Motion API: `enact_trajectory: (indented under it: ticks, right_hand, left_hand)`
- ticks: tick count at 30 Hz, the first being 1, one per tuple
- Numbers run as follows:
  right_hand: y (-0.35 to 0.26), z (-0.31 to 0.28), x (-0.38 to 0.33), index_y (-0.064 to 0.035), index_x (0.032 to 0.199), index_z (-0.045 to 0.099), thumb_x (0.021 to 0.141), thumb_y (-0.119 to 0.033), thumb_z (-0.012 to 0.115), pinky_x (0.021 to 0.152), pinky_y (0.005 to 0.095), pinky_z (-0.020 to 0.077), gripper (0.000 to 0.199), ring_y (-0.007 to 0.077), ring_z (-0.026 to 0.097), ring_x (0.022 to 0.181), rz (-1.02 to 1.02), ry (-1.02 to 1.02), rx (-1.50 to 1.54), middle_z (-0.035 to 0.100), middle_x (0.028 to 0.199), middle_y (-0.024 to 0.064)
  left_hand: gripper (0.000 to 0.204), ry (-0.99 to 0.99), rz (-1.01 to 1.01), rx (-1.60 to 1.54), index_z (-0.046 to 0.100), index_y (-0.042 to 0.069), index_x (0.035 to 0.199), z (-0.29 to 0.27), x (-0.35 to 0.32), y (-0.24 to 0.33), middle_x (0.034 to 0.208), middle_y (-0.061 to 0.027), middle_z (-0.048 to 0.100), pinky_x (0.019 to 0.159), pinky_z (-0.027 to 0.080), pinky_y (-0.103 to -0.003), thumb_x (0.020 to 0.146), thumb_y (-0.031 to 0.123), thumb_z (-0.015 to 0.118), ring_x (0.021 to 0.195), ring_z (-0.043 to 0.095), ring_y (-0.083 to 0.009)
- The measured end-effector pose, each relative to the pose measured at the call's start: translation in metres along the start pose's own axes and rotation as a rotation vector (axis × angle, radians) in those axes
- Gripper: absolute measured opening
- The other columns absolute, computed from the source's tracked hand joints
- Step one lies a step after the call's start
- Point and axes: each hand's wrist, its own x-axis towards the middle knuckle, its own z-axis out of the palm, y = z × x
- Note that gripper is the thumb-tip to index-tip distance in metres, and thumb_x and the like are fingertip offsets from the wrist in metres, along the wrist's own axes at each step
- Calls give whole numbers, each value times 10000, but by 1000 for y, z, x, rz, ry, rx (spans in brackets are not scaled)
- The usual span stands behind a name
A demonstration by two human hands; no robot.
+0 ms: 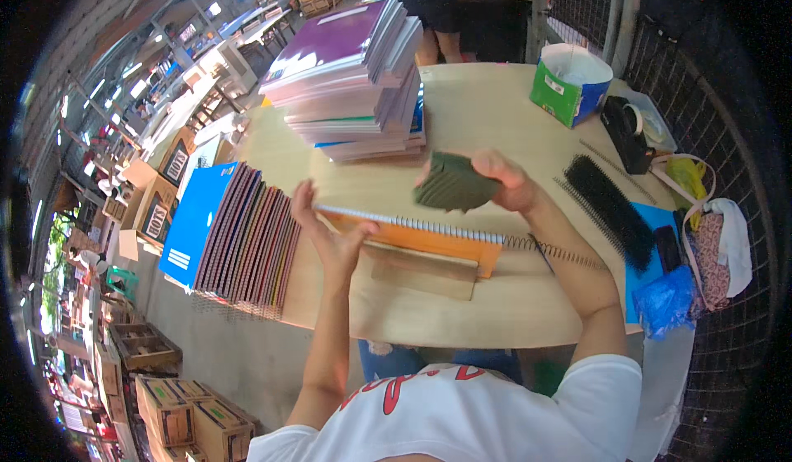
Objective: The person assembles spiral notebooks by threading a plastic coil through the pre-punched holes of a notebook, crimping the ends of the coil with a pair of pliers, and then stacking the completed notebooks onto a pile on a table.
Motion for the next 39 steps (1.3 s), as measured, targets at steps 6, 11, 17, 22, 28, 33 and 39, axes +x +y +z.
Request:
enact_trajectory:
  ticks: [6, 11, 17, 22, 28, 33, 39]
  right_hand:
    - [6, 0, 15, 41, 1063, 709, 875, -352, 633, 892, 360, 473, 442, 175, 604, 1037, 128, 194, -412, 629, 1086, 64]
    - [22, 2, 27, -22, 1199, 598, 897, -289, 674, 784, 271, 466, 411, 86, 579, 892, 26, -35, -1143, 629, 1016, 4]
    - [17, 19, 48, -37, 1215, 667, 904, -497, 580, 830, 385, 511, 563, 253, 645, 1039, 247, -83, -1325, 646, 1192, 123]
    - [29, 4, 43, -27, 1281, 593, 882, -503, 616, 763, 362, 489, 622, 175, 633, 876, -43, -68, -180, 653, 1057, 62]
    - [14, 23, 40, 78, 1060, 664, 823, -547, 602, 912, 324, 483, 671, 197, 601, 1090, 25, -12, 158, 615, 1180, 94]
    - [19, 14, 51, 48, 974, 692, 903, -439, 597, 830, 310, 482, 501, 158, 602, 993, 124, -6, -799, 594, 1088, 70]
    - [27, 16, 64, 22, 1014, 684, 923, -418, 588, 756, 284, 472, 459, 132, 589, 844, 108, -55, -1355, 618, 1073, 62]
  left_hand:
    - [770, -296, -460, -374, 487, 51, 1107, -1, -18, -21, 1032, -44, 486, 874, 408, -308, 581, 357, 958, 980, 486, -186]
    - [770, -235, -366, -375, 466, 52, 1108, 3, -18, -25, 1037, -35, 455, 852, 402, -310, 587, 332, 959, 962, 462, -180]
    - [865, -323, -363, -333, 393, 88, 1196, -3, -22, -30, 1092, -31, 377, 907, 395, -312, 582, 298, 966, 1005, 429, -166]
    - [900, -360, -428, -386, 373, 96, 1205, 3, -34, -12, 1098, -36, 376, 886, 401, -307, 569, 318, 970, 1003, 421, -163]
    - [953, -347, -423, -383, 336, 93, 1239, 5, -35, -9, 1115, -49, 386, 888, 403, -311, 564, 292, 978, 1009, 422, -166]
    - [1012, -321, -406, -458, 287, 85, 1287, 11, -33, -6, 1119, -68, 399, 926, 398, -317, 572, 280, 977, 1026, 428, -177]
    - [933, -310, -428, -514, 299, 96, 1320, 8, -31, -10, 1127, -70, 422, 939, 414, -312, 654, 230, 938, 1046, 464, -173]
